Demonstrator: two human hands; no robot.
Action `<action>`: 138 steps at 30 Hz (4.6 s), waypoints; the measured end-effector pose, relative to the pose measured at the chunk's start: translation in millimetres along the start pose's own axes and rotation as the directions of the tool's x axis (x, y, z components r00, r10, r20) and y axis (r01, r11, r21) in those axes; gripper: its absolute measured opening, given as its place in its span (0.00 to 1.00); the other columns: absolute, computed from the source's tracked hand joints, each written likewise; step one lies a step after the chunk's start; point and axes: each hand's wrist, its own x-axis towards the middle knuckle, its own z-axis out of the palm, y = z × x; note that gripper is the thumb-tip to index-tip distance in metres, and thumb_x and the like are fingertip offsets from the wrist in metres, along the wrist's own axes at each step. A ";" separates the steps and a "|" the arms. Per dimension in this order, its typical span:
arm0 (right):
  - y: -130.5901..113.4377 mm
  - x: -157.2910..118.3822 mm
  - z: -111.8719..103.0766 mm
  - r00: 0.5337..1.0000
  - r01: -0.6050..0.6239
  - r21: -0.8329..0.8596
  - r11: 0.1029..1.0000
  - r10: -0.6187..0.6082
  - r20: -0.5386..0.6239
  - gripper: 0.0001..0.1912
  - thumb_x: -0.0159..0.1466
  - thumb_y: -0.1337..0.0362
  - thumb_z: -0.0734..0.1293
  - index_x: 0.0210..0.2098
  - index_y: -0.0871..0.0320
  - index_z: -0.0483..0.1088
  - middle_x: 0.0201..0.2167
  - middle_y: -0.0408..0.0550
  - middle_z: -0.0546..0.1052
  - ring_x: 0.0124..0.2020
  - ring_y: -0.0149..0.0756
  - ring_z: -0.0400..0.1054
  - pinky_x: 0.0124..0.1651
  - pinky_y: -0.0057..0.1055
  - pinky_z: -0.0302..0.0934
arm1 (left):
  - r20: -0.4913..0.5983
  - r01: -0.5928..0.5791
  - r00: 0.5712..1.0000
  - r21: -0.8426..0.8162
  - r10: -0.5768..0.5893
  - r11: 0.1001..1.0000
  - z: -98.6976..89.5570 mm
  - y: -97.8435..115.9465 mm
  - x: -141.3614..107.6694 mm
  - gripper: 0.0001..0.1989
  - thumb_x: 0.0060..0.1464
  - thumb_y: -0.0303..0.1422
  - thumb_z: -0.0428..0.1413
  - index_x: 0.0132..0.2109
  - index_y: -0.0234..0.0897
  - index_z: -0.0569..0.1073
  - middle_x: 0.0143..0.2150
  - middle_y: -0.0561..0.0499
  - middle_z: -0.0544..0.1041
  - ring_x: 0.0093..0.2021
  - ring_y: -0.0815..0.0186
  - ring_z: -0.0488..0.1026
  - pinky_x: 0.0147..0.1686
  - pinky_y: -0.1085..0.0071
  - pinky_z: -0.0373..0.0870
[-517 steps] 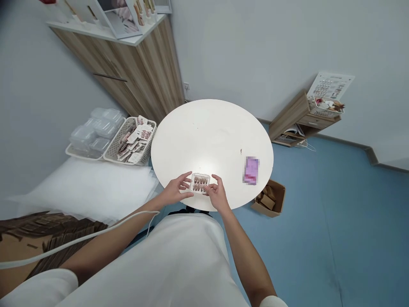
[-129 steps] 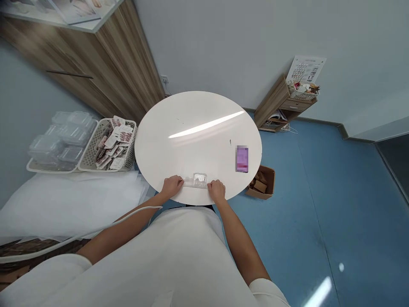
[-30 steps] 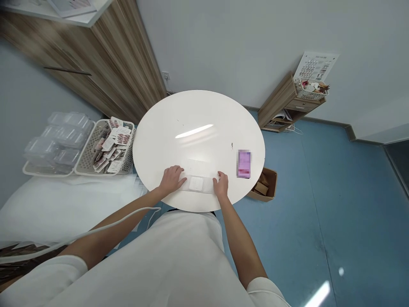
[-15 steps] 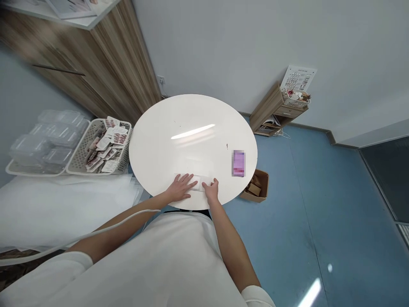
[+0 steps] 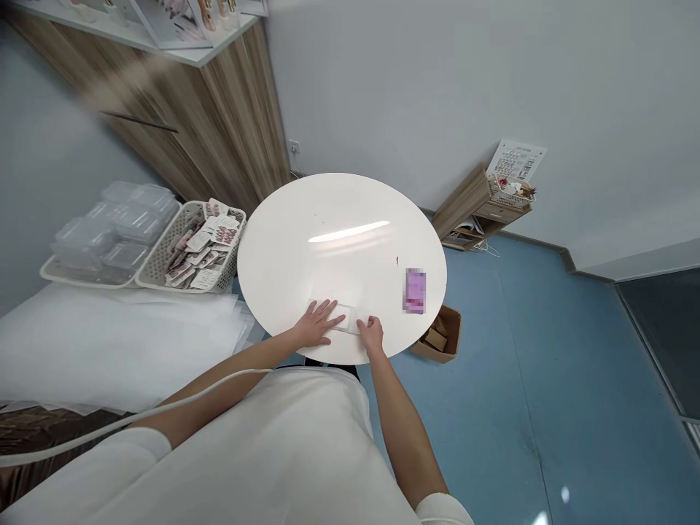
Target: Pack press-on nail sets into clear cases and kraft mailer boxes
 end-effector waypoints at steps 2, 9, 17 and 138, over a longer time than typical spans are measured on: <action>-4.1 -2.7 1.8 1.000 0.020 0.011 1.000 -0.020 0.020 0.18 0.56 0.57 0.56 0.43 0.60 0.64 0.32 0.50 0.72 0.33 0.35 0.66 0.32 0.29 0.60 | 0.008 0.003 1.000 0.001 -0.003 1.000 -0.8 -0.5 0.7 0.40 0.40 0.42 0.59 0.60 0.51 0.52 0.65 0.45 0.43 0.63 0.46 0.39 0.55 0.47 0.35; -28.0 -3.5 14.7 0.984 0.081 0.098 0.992 -0.095 0.148 0.17 0.57 0.59 0.54 0.39 0.58 0.67 0.35 0.46 0.74 0.33 0.31 0.67 0.37 0.27 0.61 | -0.046 -0.025 0.999 -0.050 0.023 0.998 -5.9 -1.0 -8.9 0.35 0.48 0.43 0.52 0.61 0.45 0.49 0.65 0.43 0.44 0.62 0.52 0.44 0.56 0.53 0.41; -22.5 -3.8 15.7 0.937 0.318 -0.231 0.919 -0.268 0.223 0.21 0.55 0.71 0.56 0.48 0.56 0.64 0.44 0.50 0.68 0.46 0.35 0.62 0.49 0.33 0.56 | -0.040 -0.054 0.998 -0.041 0.053 0.998 -5.2 8.0 -22.5 0.30 0.48 0.40 0.53 0.59 0.48 0.55 0.64 0.46 0.49 0.62 0.52 0.45 0.56 0.53 0.39; -26.6 20.6 25.4 0.879 0.476 -0.334 0.814 -0.422 0.223 0.13 0.60 0.62 0.55 0.45 0.54 0.59 0.47 0.51 0.62 0.42 0.37 0.63 0.34 0.32 0.60 | -0.105 0.579 0.656 -0.565 -0.748 0.587 -9.4 2.0 15.4 0.13 0.48 0.34 0.52 0.43 0.38 0.67 0.40 0.48 0.71 0.41 0.62 0.68 0.36 0.69 0.65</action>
